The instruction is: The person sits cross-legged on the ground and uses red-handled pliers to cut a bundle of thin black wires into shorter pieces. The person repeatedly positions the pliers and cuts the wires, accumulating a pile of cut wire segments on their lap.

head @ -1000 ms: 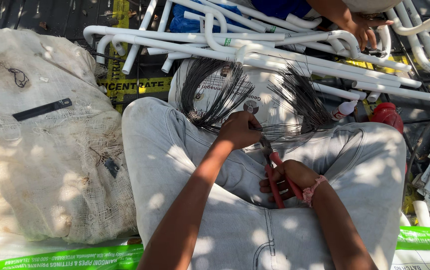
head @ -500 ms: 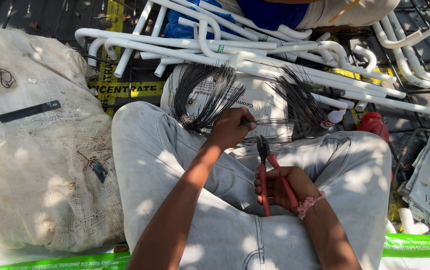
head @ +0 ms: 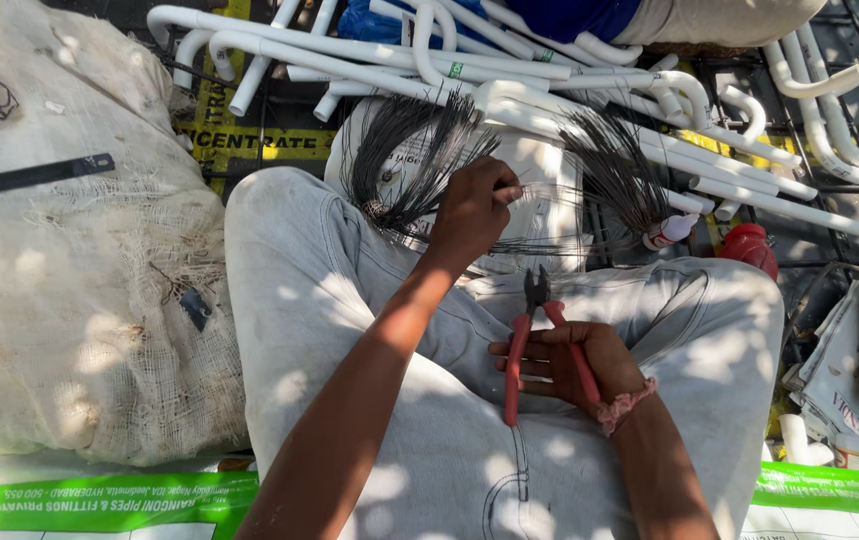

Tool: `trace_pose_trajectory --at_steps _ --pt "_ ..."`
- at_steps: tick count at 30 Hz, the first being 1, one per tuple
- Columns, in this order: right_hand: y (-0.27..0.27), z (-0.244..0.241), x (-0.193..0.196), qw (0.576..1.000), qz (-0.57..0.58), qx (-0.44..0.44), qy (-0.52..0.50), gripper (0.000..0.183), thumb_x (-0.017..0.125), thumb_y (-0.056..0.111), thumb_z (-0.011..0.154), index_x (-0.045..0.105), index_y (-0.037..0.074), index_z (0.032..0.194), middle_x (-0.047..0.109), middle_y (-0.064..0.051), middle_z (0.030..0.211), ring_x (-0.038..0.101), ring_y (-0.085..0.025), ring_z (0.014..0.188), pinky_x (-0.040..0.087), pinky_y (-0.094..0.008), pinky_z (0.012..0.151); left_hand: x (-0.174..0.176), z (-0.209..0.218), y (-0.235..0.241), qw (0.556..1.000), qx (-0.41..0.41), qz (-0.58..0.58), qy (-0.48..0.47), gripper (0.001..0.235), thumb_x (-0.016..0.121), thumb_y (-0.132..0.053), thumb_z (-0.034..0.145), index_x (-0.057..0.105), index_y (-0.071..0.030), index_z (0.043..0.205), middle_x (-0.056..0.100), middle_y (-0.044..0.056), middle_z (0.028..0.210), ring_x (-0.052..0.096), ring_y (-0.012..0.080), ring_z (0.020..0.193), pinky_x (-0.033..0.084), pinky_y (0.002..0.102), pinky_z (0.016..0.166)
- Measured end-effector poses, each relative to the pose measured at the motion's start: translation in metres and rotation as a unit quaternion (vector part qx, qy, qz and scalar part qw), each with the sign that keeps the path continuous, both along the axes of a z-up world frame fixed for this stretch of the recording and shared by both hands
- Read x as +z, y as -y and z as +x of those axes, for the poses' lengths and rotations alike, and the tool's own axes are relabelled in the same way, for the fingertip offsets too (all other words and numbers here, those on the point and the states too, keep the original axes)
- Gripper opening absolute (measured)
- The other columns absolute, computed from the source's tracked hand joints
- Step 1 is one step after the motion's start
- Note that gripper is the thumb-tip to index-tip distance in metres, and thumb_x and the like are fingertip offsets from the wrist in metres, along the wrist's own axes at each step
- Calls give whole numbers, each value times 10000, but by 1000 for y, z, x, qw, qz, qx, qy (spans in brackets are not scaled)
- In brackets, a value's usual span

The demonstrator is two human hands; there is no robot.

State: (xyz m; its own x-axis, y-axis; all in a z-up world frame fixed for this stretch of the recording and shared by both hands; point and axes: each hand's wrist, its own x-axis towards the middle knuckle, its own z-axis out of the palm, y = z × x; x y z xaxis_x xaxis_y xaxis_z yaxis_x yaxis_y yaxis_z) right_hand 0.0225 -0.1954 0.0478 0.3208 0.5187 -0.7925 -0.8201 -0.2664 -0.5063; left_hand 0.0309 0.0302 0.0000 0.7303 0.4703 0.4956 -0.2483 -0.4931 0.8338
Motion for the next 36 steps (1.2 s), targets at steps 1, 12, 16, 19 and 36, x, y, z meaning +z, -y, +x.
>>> trace_pose_trajectory --at_steps 1,12,16,19,36 --pt "4 -3 -1 999 4 30 14 404 443 158 893 549 -64 1213 692 -292 1213 685 -326 1080 553 -457 889 -4 -2 -3 1000 3 -4 4 55 710 5 860 658 -7 876 674 133 849 659 309 767 521 424 700" --pt "63 -52 6 950 267 -156 -32 676 502 99 882 382 -257 1444 553 -227 1179 604 -167 814 576 -275 726 -6 -2 -8 992 51 70 88 79 736 -29 826 661 -11 840 676 130 827 633 345 805 510 453 744" --pt "76 -90 1 970 138 -180 -89 747 532 94 661 483 -45 1393 637 -279 1285 711 -247 854 608 -296 777 -2 -8 -12 1000 -14 2 15 83 733 -48 845 669 -6 814 685 127 801 654 303 753 524 429 714" --pt "73 -89 -4 992 -13 -70 -102 743 594 87 695 541 99 1436 690 -134 1194 741 -236 914 581 -380 795 -2 -7 -13 999 -39 -5 -27 84 745 -52 847 689 2 815 688 135 784 660 285 736 523 417 703" --pt "-15 -5 89 957 -161 178 165 349 646 273 942 677 33 1194 735 -83 994 699 -202 793 662 -448 766 -2 -8 -9 993 -30 -56 -103 59 756 -51 784 714 -20 811 716 127 771 694 266 705 551 388 674"
